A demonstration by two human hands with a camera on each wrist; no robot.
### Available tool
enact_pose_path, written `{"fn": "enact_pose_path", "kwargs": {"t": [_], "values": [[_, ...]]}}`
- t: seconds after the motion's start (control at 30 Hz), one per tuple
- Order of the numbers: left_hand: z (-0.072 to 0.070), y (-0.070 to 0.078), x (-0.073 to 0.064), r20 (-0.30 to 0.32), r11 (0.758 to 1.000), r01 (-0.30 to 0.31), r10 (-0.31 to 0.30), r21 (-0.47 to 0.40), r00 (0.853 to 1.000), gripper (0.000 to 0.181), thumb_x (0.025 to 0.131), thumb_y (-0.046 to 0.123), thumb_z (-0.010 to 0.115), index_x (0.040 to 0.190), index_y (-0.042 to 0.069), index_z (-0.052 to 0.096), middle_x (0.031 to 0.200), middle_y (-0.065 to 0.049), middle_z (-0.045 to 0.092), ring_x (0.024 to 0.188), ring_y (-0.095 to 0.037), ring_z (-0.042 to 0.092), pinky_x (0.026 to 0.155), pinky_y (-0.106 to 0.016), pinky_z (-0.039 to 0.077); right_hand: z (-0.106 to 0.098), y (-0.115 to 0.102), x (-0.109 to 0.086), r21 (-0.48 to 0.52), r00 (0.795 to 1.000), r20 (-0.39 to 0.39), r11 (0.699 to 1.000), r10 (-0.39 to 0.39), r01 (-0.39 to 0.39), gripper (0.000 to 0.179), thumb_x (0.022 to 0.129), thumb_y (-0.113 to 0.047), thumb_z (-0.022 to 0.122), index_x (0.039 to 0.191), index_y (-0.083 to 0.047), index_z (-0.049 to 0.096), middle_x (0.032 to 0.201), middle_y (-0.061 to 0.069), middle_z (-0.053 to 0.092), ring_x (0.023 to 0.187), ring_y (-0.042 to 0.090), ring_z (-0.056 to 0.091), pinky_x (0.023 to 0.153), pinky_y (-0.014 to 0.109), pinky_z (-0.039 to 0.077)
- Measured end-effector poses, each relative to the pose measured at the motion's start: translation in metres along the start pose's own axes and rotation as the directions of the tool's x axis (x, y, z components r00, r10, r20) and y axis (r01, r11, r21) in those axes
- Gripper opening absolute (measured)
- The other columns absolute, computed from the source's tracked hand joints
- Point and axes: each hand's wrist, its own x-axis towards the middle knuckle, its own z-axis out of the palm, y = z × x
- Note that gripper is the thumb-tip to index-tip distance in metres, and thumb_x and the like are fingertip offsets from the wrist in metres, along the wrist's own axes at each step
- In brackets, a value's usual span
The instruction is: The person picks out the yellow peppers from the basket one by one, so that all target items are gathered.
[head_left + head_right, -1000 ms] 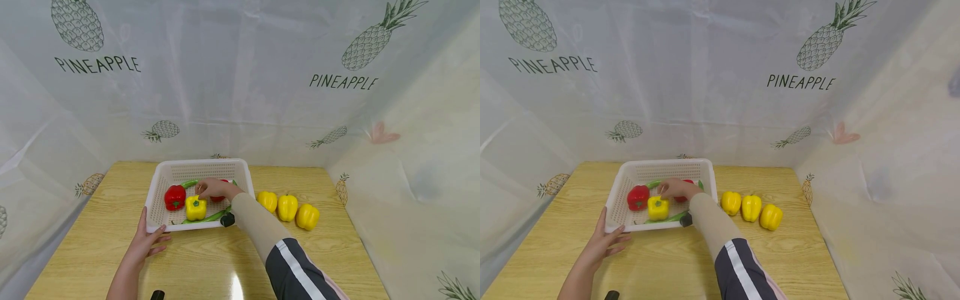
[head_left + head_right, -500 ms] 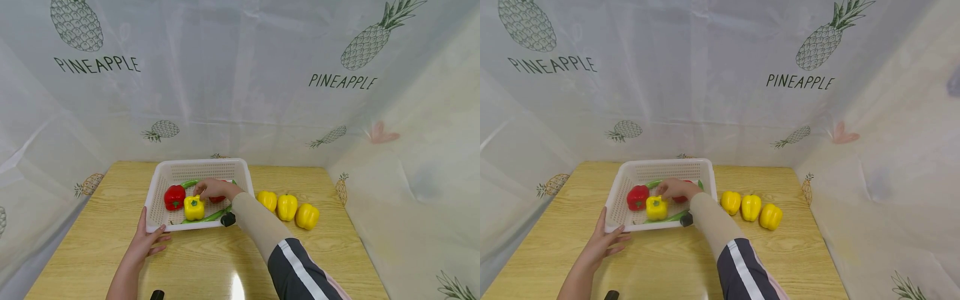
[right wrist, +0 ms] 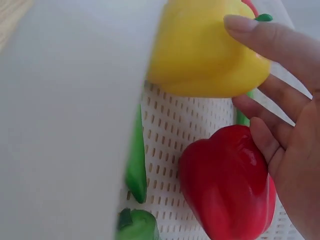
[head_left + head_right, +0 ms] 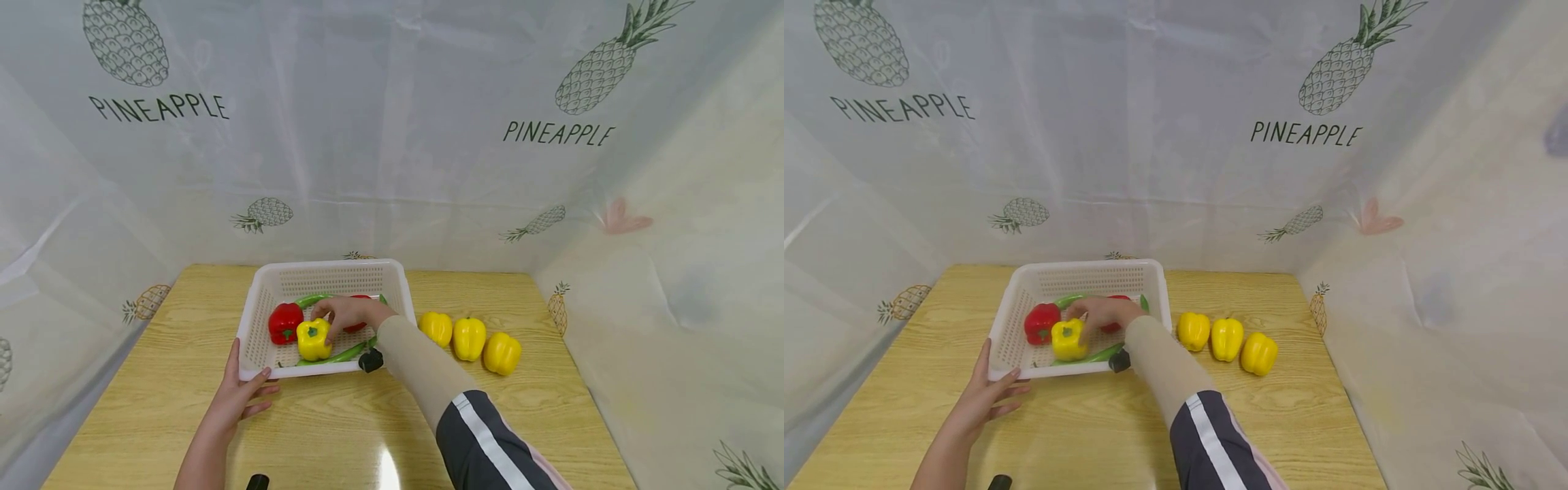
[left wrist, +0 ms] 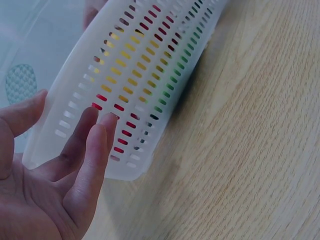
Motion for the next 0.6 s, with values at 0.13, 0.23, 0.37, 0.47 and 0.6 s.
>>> {"fn": "enact_pose_path", "kwargs": {"t": [0.13, 0.23, 0.37, 0.47, 0.6], "values": [[-0.0003, -0.0009, 0.0012, 0.001, 1.0, 0.003, -0.003, -0.005, 1.0, 0.097, 0.101, 0.02, 0.055, 0.147, 0.048, -0.025, 0.113, -0.012, 0.065, 0.094, -0.026, 0.07, 0.076, -0.044, 0.058, 0.0034, -0.0001, 0.002, -0.028, 1.0, -0.027, 1.0, 0.003, -0.004, 0.05, 0.075, -0.011, 0.085, 0.116, -0.019, 0.058, 0.126, -0.006, 0.054, 0.104, 0.016, 0.052, 0.088, 0.024, 0.048], [0.0004, -0.0007, 0.0014, 0.002, 1.0, 0.002, -0.002, -0.005, 1.0, 0.097, 0.101, 0.02, 0.056, 0.147, 0.048, -0.025, 0.113, -0.011, 0.065, 0.093, -0.025, 0.07, 0.076, -0.044, 0.058, 0.0044, 0.001, 0.0017, -0.036, 0.999, -0.044, 0.999, 0.006, -0.007, 0.048, 0.075, -0.011, 0.085, 0.114, -0.02, 0.057, 0.125, -0.006, 0.054, 0.103, 0.015, 0.052, 0.089, 0.024, 0.048], [0.0011, -0.0002, 0.0012, 0.004, 1.0, 0.001, -0.001, -0.005, 1.0, 0.096, 0.101, 0.019, 0.055, 0.147, 0.047, -0.025, 0.113, -0.012, 0.065, 0.093, -0.025, 0.07, 0.076, -0.044, 0.058, 0.0041, 0.0037, 0.0005, -0.037, 0.998, -0.067, 0.999, 0.008, -0.01, 0.048, 0.076, -0.014, 0.085, 0.114, -0.021, 0.058, 0.126, -0.006, 0.054, 0.103, 0.015, 0.053, 0.089, 0.025, 0.048], [0.001, 0.0001, 0.0015, 0.004, 1.0, -0.003, 0.003, -0.002, 1.0, 0.096, 0.101, 0.019, 0.055, 0.147, 0.046, -0.025, 0.112, -0.013, 0.066, 0.094, -0.027, 0.07, 0.076, -0.044, 0.058, 0.0029, 0.005, -0.0019, -0.033, 0.995, -0.098, 0.999, 0.002, -0.005, 0.049, 0.076, -0.017, 0.084, 0.118, -0.021, 0.058, 0.127, -0.005, 0.054, 0.105, 0.015, 0.053, 0.092, 0.026, 0.047], [-0.0001, 0.0, 0.0025, 0.001, 1.0, -0.004, 0.004, 0.002, 1.0, 0.096, 0.101, 0.02, 0.056, 0.148, 0.045, -0.024, 0.11, -0.012, 0.067, 0.093, -0.027, 0.07, 0.076, -0.045, 0.058, 0.0011, 0.0066, -0.007, -0.01, 0.991, -0.134, 1.0, -0.017, 0.016, 0.052, 0.078, -0.018, 0.082, 0.124, -0.017, 0.057, 0.129, -0.003, 0.055, 0.109, 0.016, 0.052, 0.095, 0.026, 0.046]]}}
